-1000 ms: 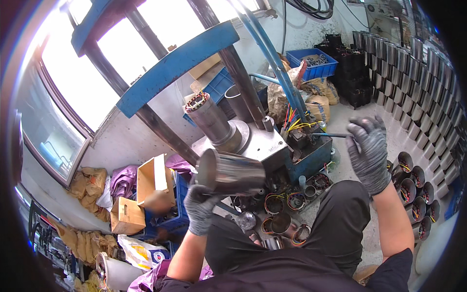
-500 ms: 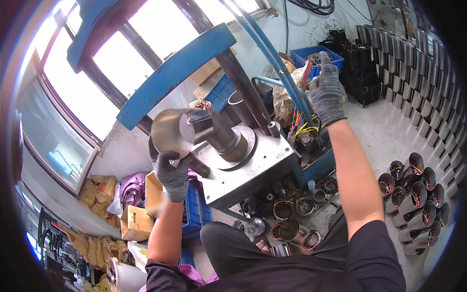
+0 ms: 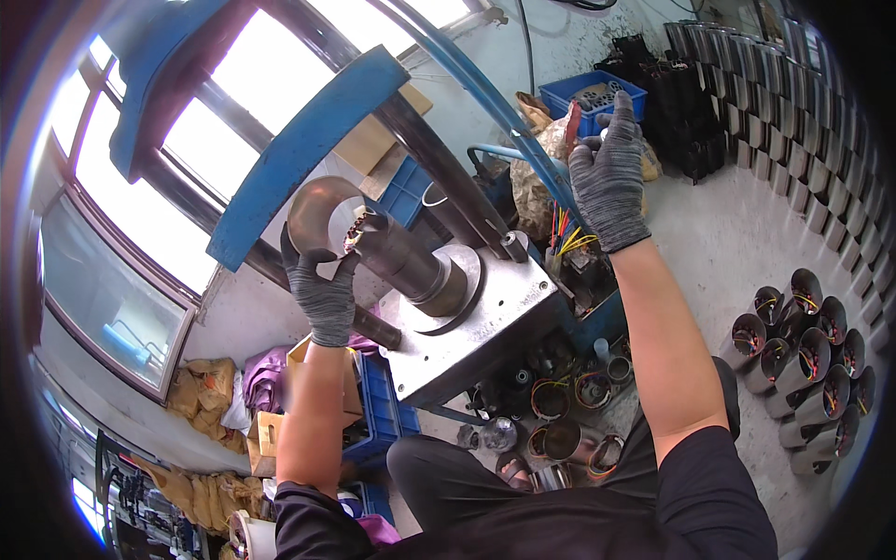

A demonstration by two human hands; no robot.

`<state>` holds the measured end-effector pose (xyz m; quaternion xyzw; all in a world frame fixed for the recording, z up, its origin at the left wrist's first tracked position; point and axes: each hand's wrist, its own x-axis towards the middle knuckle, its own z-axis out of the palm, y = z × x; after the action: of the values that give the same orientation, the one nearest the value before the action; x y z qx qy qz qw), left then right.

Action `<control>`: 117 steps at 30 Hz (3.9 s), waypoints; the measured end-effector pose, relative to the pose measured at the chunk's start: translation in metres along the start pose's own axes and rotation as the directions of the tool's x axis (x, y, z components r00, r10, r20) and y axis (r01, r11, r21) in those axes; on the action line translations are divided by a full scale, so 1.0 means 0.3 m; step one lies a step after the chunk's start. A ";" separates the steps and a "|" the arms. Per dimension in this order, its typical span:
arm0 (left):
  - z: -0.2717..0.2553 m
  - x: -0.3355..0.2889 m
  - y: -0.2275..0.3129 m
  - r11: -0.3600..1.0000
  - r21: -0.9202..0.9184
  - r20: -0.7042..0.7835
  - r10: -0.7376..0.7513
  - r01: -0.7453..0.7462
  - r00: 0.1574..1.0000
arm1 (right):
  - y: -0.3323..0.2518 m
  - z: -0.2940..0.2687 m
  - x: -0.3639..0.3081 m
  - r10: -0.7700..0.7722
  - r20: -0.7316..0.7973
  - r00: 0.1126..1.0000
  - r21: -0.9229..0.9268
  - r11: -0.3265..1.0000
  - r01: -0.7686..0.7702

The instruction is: The person inserts a motor stator into a metal cylindrical housing, uses a manual press machine to seat the component, and wipes the assembly with a cloth.

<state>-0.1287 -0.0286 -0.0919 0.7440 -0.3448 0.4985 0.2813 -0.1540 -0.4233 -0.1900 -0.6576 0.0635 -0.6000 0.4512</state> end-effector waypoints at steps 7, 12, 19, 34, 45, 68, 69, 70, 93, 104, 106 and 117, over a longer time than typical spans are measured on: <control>-0.024 -0.018 -0.177 0.962 -0.071 -0.038 -0.267 0.264 0.963 | -0.039 -0.013 -0.003 -0.012 -0.003 1.000 -0.041 0.999 0.012; -0.021 0.025 -0.254 0.894 -0.135 -0.054 -0.437 0.427 0.898 | -0.012 -0.027 0.002 -0.070 -0.038 0.997 -0.124 0.990 0.065; -0.038 0.159 -0.434 0.789 -0.245 0.020 -0.577 0.563 0.817 | -0.047 -0.018 -0.002 -0.027 -0.035 0.999 -0.084 0.996 0.024; 0.046 0.332 -0.425 0.765 0.002 0.237 -0.627 0.645 0.742 | -0.018 -0.103 0.063 0.004 -0.108 0.994 0.068 0.998 0.004; 0.080 0.223 -0.510 0.860 -0.172 0.056 -0.479 0.481 0.876 | -0.072 -0.186 0.101 0.064 0.273 0.960 0.077 0.993 -0.088; 0.301 -0.686 -0.240 0.545 -0.307 0.170 -0.775 0.780 0.608 | -0.302 -0.577 -0.113 0.527 0.838 -0.141 -0.329 0.694 0.640; 0.316 -0.676 -0.239 0.528 -0.332 0.175 -0.780 0.782 0.601 | -0.271 -0.626 -0.133 0.532 0.823 -0.198 -0.296 0.700 0.650; 0.316 -0.676 -0.250 0.542 -0.285 0.171 -0.783 0.791 0.598 | -0.283 -0.631 -0.151 0.551 0.807 -0.212 -0.301 0.693 0.655; 0.269 -0.682 -0.303 0.522 -0.247 0.220 -0.790 0.817 0.572 | -0.318 -0.648 -0.334 0.359 0.873 0.331 -0.488 0.636 0.598; 0.289 -0.721 -0.345 0.609 -0.118 0.183 -0.763 0.784 0.620 | -0.317 -0.643 -0.341 0.383 0.852 0.358 -0.524 0.649 0.552; 0.290 -0.721 -0.345 0.601 -0.123 0.186 -0.767 0.790 0.613 | -0.309 -0.647 -0.341 0.394 0.846 0.358 -0.533 0.643 0.551; 0.283 -0.705 -0.329 0.602 -0.102 0.183 -0.771 0.792 0.610 | -0.316 -0.643 -0.328 0.393 0.855 0.340 -0.519 0.611 0.599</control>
<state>-0.0599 0.0154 -0.3265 0.8208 -0.0424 0.2477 0.5129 -0.3875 -0.4062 -0.2230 -0.9987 -0.0009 -0.0470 0.0185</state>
